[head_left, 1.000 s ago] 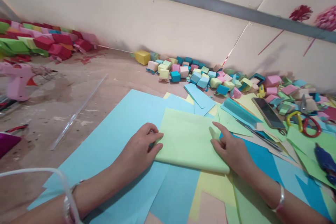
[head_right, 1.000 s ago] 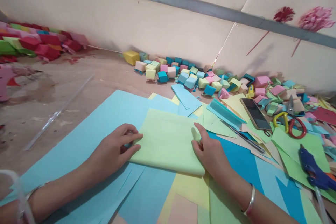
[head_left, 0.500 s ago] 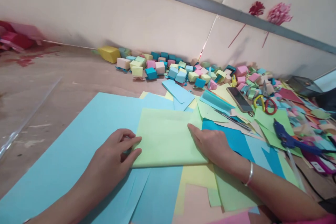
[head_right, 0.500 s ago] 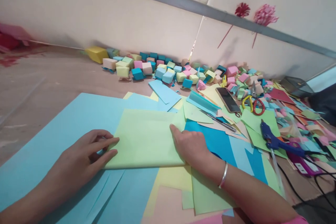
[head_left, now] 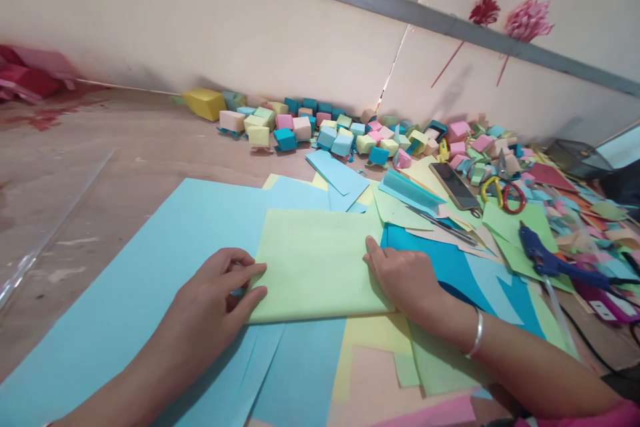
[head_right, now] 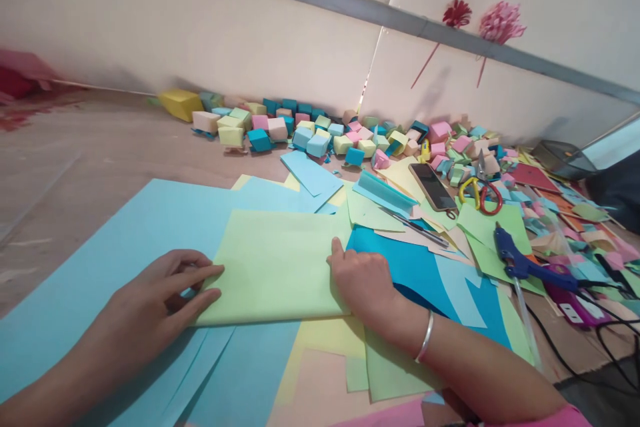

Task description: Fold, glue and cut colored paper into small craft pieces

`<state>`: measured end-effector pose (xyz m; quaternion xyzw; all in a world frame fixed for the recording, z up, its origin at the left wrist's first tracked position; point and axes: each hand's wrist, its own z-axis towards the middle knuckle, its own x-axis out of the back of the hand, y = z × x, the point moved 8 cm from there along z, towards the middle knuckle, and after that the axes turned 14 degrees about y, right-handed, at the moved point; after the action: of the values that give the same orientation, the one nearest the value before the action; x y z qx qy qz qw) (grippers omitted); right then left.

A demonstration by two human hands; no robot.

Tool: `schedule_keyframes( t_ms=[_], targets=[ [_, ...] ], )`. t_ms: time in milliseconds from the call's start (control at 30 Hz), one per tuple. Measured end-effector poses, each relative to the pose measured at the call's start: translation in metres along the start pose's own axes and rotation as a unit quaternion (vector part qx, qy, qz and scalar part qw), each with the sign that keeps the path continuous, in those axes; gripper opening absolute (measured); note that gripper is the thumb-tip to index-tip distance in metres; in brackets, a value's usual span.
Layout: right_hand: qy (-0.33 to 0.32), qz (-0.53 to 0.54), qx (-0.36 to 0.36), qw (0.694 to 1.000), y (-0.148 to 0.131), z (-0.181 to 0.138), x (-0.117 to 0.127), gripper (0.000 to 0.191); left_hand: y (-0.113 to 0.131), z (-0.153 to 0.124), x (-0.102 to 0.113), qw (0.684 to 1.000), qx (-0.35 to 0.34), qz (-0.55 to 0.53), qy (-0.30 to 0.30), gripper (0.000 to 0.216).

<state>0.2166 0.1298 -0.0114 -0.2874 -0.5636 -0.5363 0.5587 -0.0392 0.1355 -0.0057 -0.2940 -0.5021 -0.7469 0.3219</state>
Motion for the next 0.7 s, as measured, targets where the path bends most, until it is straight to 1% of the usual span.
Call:
schedule_keyframes(
  t_ms=[133, 200, 267, 333, 400, 500, 600, 700],
  targets=[
    [0.0, 0.005, 0.009, 1.0, 0.002, -0.002, -0.007, 0.037, 0.002, -0.002, -0.001, 1.0, -0.011, 0.012, -0.011, 0.031],
    [0.007, 0.002, 0.009, 1.0, 0.003, -0.002, -0.009, 0.037, 0.006, -0.002, -0.001, 0.999, -0.029, 0.035, -0.02, 0.03],
    [0.007, -0.002, 0.011, 1.0, 0.004, -0.002, -0.011, 0.037, 0.011, -0.001, 0.001, 0.995, -0.07, 0.072, -0.016, 0.029],
    [-0.002, -0.004, 0.015, 1.0, 0.003, -0.002, -0.012, 0.037, 0.018, 0.0, 0.001, 0.987, -0.13, 0.094, -0.01, 0.025],
    [-0.011, -0.005, 0.016, 1.0, 0.002, -0.002, -0.012, 0.038, 0.026, 0.001, -0.002, 0.976, -0.196, 0.095, -0.032, 0.019],
    [-0.023, 0.003, 0.02, 1.0, 0.0, -0.002, -0.013, 0.039, 0.035, 0.006, -0.012, 0.952, -0.265, 0.116, -0.098, 0.014],
    [-0.038, 0.012, 0.02, 0.999, -0.002, -0.003, -0.016, 0.04, 0.042, 0.018, -0.021, 0.928, -0.295, 0.182, -0.136, 0.024],
    [-0.051, 0.021, 0.023, 0.998, -0.003, -0.003, -0.017, 0.041, 0.054, 0.029, -0.029, 0.907, -0.325, 0.231, -0.138, 0.026]
  ],
)
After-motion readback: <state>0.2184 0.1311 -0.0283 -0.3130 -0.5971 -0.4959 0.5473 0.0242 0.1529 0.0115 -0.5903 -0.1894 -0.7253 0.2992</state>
